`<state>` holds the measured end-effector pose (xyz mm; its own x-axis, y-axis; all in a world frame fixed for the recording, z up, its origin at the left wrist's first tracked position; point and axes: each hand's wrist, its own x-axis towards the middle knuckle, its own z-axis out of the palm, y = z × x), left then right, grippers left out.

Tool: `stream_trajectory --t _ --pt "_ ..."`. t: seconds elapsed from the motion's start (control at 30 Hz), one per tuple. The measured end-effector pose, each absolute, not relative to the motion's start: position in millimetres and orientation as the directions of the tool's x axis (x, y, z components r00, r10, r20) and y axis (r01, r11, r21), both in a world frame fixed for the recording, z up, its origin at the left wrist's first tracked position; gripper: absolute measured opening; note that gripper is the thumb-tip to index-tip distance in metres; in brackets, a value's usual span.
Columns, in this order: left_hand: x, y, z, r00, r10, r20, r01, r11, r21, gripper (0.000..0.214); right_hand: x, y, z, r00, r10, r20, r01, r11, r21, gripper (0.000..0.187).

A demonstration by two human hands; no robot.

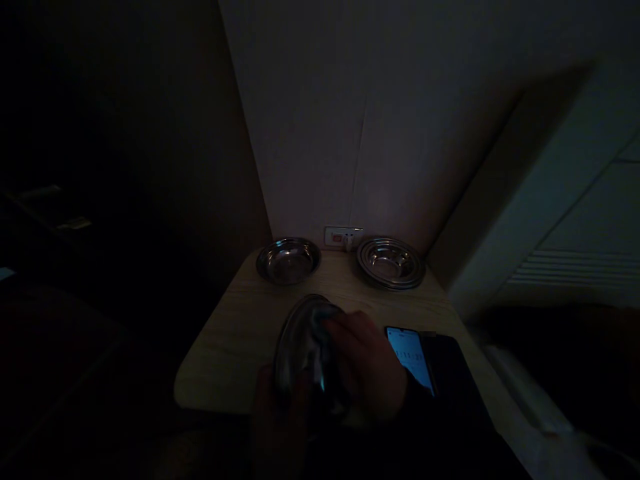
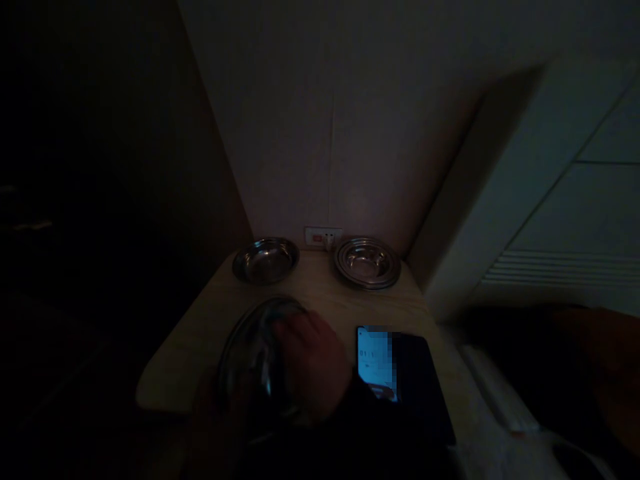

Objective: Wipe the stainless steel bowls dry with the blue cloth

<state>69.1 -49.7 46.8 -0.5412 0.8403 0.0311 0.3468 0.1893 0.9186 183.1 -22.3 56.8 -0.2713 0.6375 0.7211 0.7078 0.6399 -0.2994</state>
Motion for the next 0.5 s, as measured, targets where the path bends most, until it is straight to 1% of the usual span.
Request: stream_trajectory --t 0.07,0.17,0.2,0.3,0.4,0.43,0.47,0.5 --pt "69.6 -52.0 49.0 -0.556 0.831 -0.038 0.295 0.24 0.925 0.03 187.5 -22.7 59.5 -0.251 0.652 0.715 0.72 0.62 -0.313 0.025" --pt "69.4 -54.8 50.8 -0.537 0.836 -0.113 0.22 0.268 0.938 0.031 192.8 -26.2 64.5 -0.359 0.63 0.688 0.67 0.687 -0.279 0.026" --pt "69.7 -55.4 50.8 -0.524 0.844 -0.117 0.212 0.262 0.941 0.031 194.1 -27.4 66.0 -0.393 0.621 0.679 0.653 0.708 -0.27 0.026" --pt "71.8 -56.6 49.4 -0.511 0.854 -0.103 0.221 0.246 0.944 0.029 197.0 -30.5 69.1 -0.317 0.635 0.704 0.704 0.655 -0.274 0.029" --pt "75.1 -58.0 49.2 -0.5 0.864 -0.066 0.253 0.218 0.943 0.027 199.8 -33.0 69.1 -0.349 0.628 0.695 0.7 0.668 -0.252 0.027" --pt "76.5 -58.6 50.0 -0.504 0.859 -0.086 0.238 0.234 0.942 0.027 201.2 -33.1 68.9 -0.392 0.613 0.686 0.678 0.697 -0.235 0.028" --pt "78.2 -59.3 51.2 -0.494 0.863 -0.105 0.225 0.244 0.943 0.026 202.6 -32.9 68.7 -0.401 0.628 0.667 0.677 0.694 -0.247 0.028" --pt "79.8 -60.0 52.4 -0.495 0.861 -0.121 0.214 0.256 0.943 0.026 204.1 -32.6 68.5 -0.36 0.64 0.679 0.693 0.671 -0.265 0.027"
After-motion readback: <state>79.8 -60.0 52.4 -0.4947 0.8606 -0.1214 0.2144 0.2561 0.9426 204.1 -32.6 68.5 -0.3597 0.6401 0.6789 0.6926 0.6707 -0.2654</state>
